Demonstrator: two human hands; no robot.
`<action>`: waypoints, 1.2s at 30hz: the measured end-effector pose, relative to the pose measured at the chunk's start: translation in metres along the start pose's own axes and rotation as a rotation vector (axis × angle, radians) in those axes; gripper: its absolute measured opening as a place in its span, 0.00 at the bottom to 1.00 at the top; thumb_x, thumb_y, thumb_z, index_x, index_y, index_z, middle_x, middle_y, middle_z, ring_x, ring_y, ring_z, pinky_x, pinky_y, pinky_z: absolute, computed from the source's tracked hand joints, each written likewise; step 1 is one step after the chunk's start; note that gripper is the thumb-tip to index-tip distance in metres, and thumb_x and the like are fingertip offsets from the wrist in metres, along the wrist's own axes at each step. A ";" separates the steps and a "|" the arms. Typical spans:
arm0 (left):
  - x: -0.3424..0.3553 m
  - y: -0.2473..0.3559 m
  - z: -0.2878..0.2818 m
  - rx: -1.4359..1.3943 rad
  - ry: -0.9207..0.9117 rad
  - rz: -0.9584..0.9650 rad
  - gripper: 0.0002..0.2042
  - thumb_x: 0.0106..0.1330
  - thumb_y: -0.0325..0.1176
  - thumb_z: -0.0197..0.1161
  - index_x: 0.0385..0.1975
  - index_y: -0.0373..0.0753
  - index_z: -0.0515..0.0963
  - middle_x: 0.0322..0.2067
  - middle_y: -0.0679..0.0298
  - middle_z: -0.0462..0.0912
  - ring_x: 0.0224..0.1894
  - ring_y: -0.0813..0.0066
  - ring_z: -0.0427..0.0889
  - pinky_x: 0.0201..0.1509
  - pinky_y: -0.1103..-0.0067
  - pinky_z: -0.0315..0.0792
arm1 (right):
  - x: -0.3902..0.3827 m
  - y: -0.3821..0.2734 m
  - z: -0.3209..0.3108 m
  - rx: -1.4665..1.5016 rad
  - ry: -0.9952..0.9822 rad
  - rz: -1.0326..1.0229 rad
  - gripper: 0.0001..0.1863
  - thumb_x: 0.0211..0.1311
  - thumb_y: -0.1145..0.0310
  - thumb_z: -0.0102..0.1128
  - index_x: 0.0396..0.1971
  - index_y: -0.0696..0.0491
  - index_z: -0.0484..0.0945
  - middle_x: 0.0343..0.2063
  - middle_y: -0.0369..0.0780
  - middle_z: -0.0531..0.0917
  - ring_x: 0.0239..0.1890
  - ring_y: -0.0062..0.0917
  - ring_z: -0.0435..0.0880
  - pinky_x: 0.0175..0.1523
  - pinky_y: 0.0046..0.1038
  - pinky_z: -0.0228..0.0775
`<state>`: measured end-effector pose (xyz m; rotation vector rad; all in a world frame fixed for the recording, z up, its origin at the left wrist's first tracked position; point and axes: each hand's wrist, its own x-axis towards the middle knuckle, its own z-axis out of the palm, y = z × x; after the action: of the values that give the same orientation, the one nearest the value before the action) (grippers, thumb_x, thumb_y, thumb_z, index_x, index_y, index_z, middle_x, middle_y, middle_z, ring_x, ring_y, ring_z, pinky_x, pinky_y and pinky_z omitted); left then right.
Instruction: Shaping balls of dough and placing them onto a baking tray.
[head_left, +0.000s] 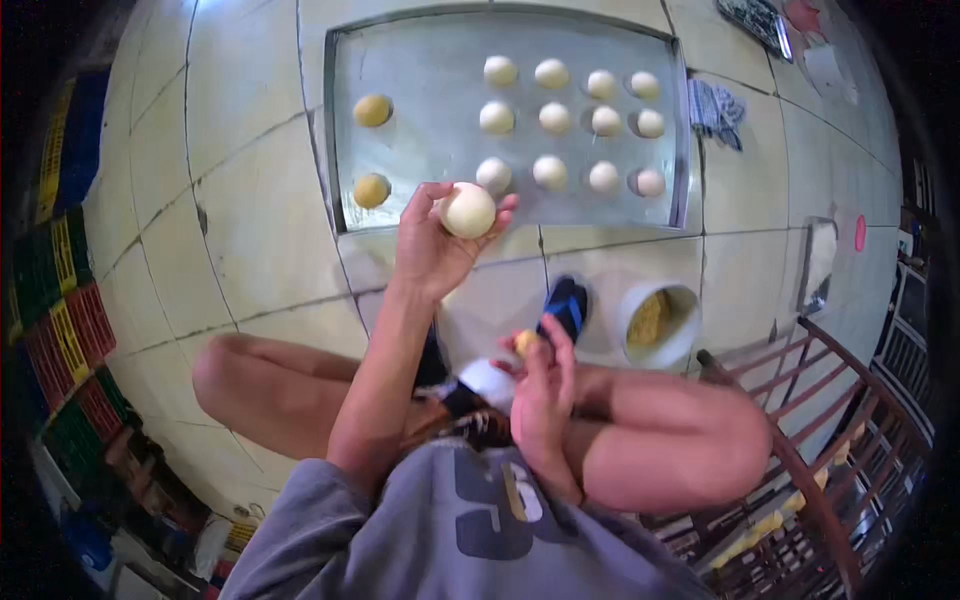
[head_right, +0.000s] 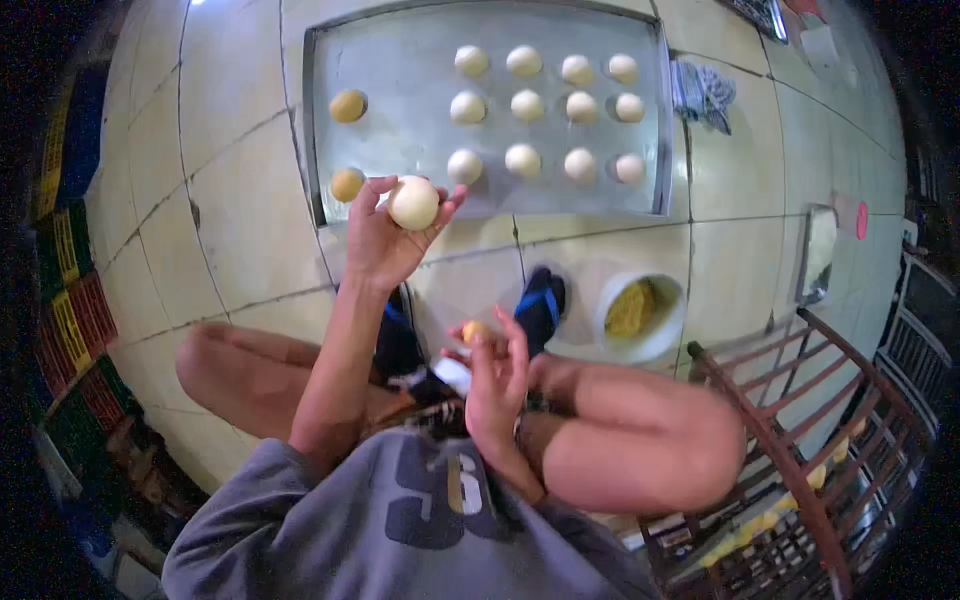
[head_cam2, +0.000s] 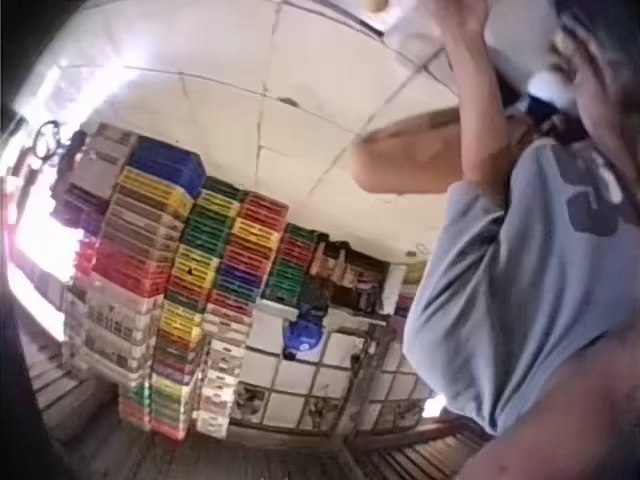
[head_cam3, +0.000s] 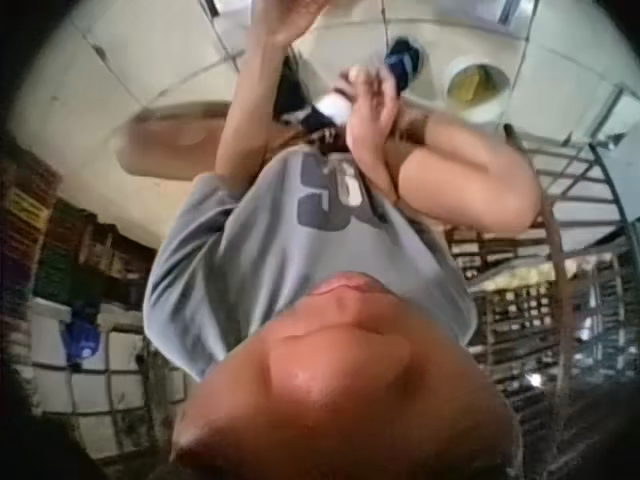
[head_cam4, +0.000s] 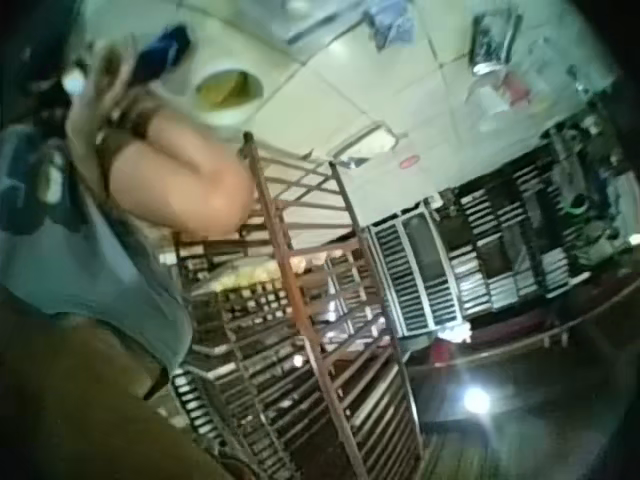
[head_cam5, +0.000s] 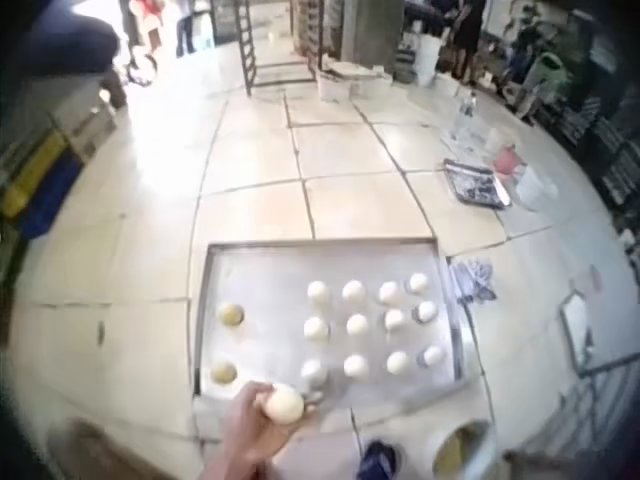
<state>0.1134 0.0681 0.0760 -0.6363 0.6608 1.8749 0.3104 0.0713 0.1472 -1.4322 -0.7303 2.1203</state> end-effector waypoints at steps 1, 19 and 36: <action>-0.027 -0.009 0.006 -0.022 -0.008 -0.006 0.20 0.66 0.40 0.57 0.50 0.32 0.66 0.44 0.50 0.75 0.45 0.62 0.80 0.49 0.71 0.76 | -0.004 -0.003 -0.003 -0.006 -0.015 -0.064 0.16 0.65 0.76 0.57 0.52 0.58 0.72 0.48 0.43 0.76 0.45 0.25 0.78 0.47 0.24 0.74; -0.209 -0.057 0.012 0.115 -0.248 0.314 0.23 0.74 0.47 0.45 0.59 0.34 0.64 0.50 0.51 0.74 0.53 0.64 0.75 0.61 0.73 0.71 | -0.043 -0.023 0.012 -0.659 -0.571 -1.182 0.20 0.46 0.81 0.71 0.42 0.56 0.80 0.48 0.42 0.80 0.43 0.26 0.77 0.48 0.22 0.72; -0.222 -0.048 0.018 0.642 -0.263 0.388 0.23 0.62 0.26 0.64 0.57 0.36 0.67 0.47 0.55 0.77 0.44 0.68 0.80 0.49 0.80 0.77 | -0.053 -0.042 0.002 -0.282 -0.652 -0.659 0.21 0.58 0.73 0.63 0.52 0.56 0.76 0.57 0.45 0.73 0.60 0.28 0.68 0.64 0.28 0.58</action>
<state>0.2344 -0.0441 0.2333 0.1626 1.1958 1.8898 0.3305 0.0676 0.2119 -0.4451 -1.5407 1.9550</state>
